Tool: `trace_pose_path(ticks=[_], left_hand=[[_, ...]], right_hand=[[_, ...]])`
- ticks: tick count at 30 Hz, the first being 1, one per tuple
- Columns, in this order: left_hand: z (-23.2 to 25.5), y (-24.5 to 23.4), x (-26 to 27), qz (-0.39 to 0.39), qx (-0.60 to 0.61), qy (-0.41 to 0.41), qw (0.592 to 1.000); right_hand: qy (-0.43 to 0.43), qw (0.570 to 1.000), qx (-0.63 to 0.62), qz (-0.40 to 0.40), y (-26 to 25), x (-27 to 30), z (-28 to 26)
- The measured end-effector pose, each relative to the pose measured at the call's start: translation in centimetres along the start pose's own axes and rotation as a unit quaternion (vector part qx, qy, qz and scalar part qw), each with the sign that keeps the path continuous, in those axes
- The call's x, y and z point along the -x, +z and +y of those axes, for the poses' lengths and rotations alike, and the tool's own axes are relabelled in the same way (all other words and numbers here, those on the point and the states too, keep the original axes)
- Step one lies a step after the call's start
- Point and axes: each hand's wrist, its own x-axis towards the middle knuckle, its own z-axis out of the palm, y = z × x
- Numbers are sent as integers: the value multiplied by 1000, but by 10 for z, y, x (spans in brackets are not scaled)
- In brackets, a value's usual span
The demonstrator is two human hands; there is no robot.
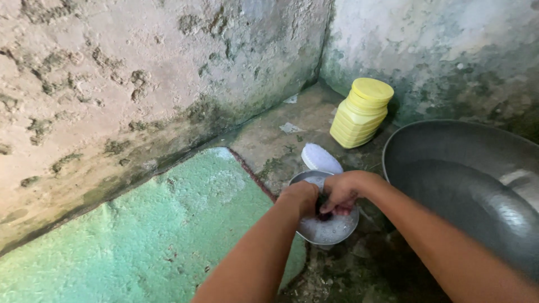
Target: Applying cleaning powder and scrubbing a bath mat on a floor.
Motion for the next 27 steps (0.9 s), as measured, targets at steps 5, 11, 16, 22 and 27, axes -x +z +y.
trace_pose_path(ticks=[5,11,16,22,27], left_hand=[[6,-25,3,-62,-52,-6,997],[-4,28,-30,82,-30,15,996],[5,36,-23,53,25,-59,997],[13,22,-15,-9,-12,-133,991],[-13,62,-62,11,16,-94,995]], right_hand=[[-29,970,173,170,31,56,-42],[-183,954,117,209,39,45,-36],[-37,936,291,196,49,41,-42],[-107,905,309,273,49,5,-32],[-288,812,304,406,40,-32,10]])
